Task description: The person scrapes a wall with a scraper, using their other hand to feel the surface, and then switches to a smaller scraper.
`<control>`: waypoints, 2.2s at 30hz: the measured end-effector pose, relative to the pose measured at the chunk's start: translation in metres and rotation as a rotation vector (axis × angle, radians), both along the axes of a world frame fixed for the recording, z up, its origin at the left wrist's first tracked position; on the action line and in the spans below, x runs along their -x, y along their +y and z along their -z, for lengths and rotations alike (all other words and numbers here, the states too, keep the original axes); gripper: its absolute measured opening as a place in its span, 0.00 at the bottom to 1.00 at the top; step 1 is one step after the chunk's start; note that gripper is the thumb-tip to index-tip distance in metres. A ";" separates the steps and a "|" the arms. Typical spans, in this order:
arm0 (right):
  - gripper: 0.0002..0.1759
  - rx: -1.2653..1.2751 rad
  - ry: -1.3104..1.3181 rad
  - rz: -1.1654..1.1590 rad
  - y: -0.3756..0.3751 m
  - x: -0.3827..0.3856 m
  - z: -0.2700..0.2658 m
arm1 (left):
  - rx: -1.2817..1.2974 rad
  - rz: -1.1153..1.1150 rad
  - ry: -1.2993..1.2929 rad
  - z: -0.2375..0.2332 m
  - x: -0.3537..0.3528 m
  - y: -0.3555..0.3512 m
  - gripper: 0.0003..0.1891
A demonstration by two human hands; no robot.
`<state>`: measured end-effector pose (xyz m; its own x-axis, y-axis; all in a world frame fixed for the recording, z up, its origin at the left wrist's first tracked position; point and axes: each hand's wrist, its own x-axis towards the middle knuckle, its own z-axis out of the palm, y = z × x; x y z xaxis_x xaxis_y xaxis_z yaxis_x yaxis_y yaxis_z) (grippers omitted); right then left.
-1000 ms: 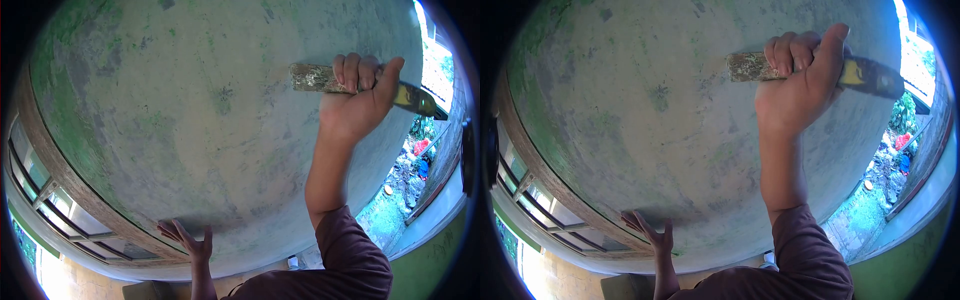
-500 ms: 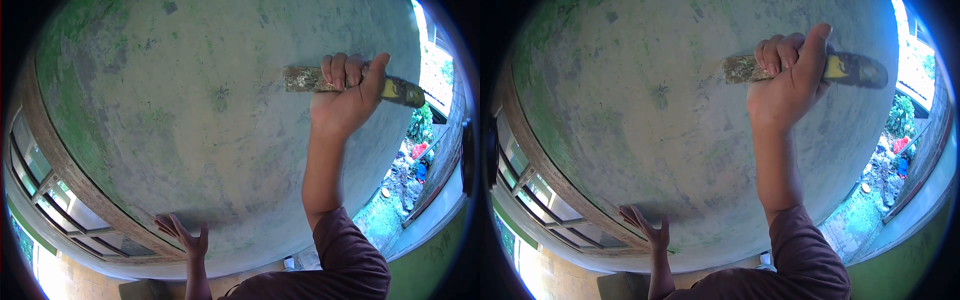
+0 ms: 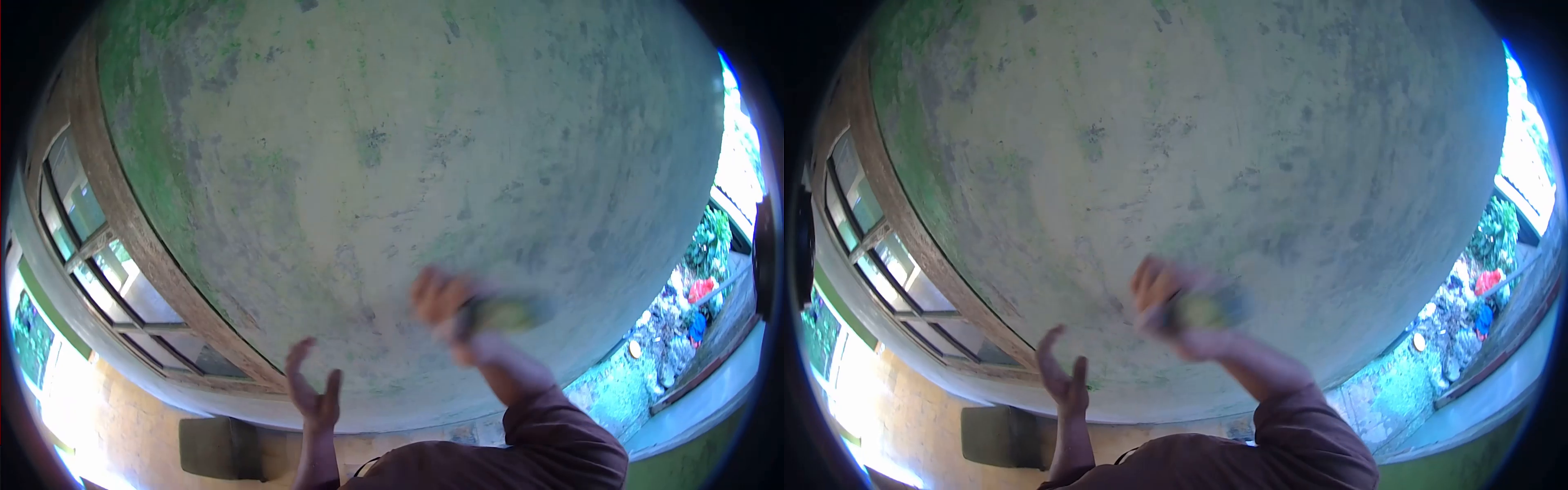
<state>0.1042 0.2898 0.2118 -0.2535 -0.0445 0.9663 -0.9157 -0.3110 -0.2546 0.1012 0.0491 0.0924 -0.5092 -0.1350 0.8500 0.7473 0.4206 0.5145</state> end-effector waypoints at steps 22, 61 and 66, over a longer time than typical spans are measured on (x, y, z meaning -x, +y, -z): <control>0.09 -0.009 0.003 1.212 0.171 -0.051 0.099 | -0.470 1.293 0.024 -0.197 -0.020 0.113 0.17; 0.08 -0.211 0.221 1.452 0.229 -0.024 0.132 | -0.440 0.985 0.159 -0.304 0.019 0.205 0.21; 0.09 -0.165 0.181 1.466 0.228 -0.022 0.136 | -0.536 0.817 0.347 -0.312 0.010 0.204 0.22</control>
